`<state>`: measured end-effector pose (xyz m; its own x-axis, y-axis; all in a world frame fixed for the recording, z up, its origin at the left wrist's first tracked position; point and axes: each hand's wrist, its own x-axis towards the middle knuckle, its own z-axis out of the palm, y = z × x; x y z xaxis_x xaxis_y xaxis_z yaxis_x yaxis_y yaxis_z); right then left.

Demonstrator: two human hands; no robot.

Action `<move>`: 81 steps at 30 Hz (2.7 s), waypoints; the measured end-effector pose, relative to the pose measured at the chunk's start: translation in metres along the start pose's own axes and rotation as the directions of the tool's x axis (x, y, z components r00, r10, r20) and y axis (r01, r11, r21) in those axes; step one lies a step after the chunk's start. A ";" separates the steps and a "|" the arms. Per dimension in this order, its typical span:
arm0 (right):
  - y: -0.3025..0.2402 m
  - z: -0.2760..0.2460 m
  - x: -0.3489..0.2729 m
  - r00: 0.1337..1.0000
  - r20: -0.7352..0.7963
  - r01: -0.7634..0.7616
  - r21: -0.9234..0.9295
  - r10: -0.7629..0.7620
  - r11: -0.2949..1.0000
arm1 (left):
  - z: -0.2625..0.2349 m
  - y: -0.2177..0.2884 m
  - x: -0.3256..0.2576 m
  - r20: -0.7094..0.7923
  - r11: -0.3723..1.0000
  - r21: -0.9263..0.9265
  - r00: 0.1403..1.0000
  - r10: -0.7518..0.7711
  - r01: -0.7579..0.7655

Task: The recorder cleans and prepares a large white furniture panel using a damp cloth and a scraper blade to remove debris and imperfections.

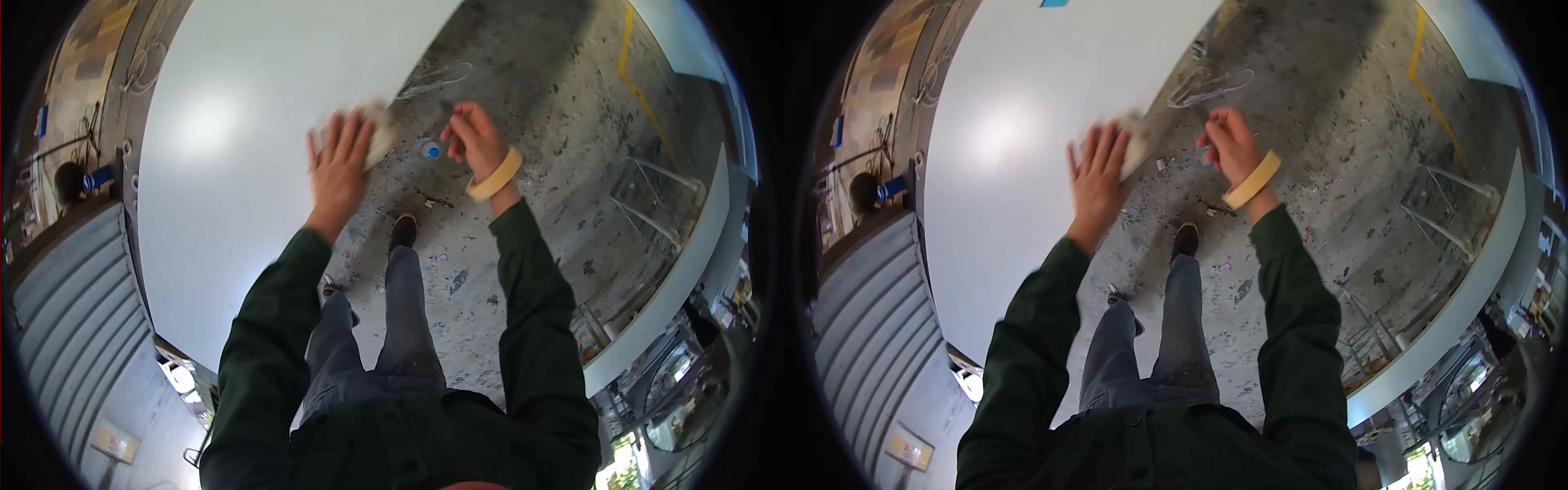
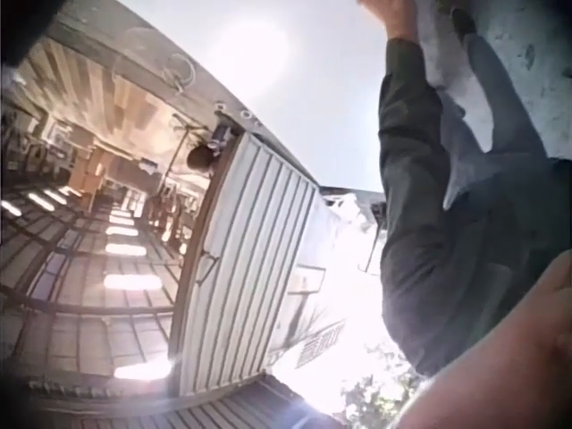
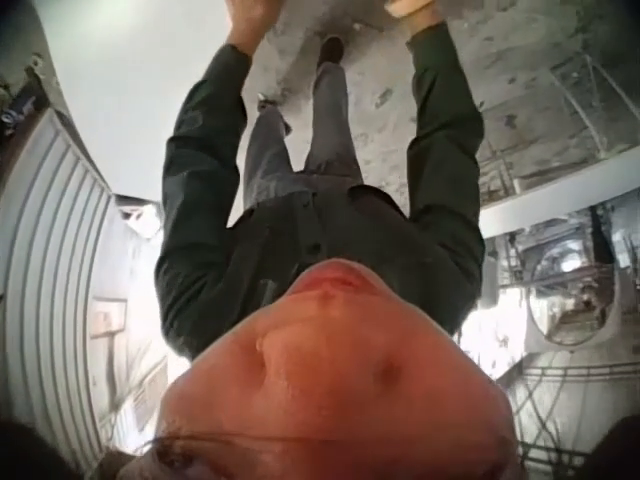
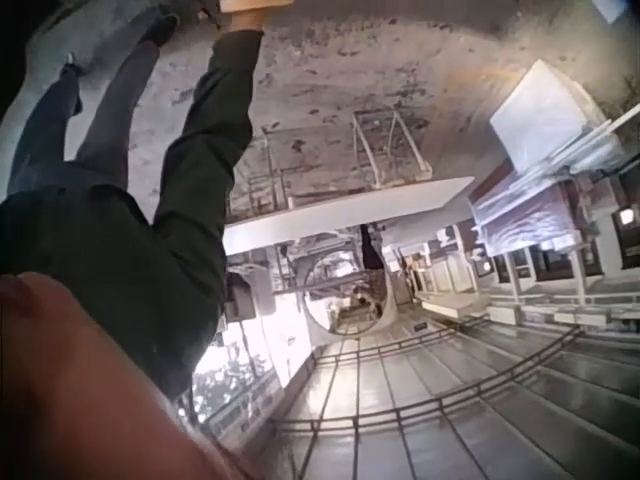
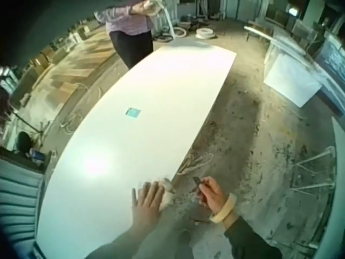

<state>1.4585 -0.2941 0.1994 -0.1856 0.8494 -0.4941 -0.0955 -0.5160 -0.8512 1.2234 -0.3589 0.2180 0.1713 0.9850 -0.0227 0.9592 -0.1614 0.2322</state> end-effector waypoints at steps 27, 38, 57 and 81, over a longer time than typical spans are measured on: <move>0.037 -0.027 -0.076 0.978 -0.154 -0.128 0.072 0.138 0.989 | 0.001 -0.021 0.123 -0.401 0.979 -0.147 0.914 0.070 -0.139; 0.033 -0.021 -0.081 0.983 -0.147 -0.093 0.140 0.113 0.986 | -0.031 -0.252 -0.090 -0.464 0.707 -0.669 0.613 -0.639 0.231; 0.059 0.108 -0.143 0.992 -0.028 -0.126 -0.173 0.123 0.977 | -0.043 -0.309 -0.078 -0.620 0.924 -0.153 0.694 -0.366 0.351; 0.090 0.269 -0.224 0.960 0.093 -0.250 -0.142 0.264 0.958 | -0.016 -0.101 -0.373 0.049 0.898 -0.264 0.934 -0.353 0.353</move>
<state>1.2287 -0.5602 0.2814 -0.2945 0.6686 -0.6828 0.0936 -0.6909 -0.7169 1.0589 -0.7087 0.2183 -0.1672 0.9744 -0.1506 0.8623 0.2186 0.4567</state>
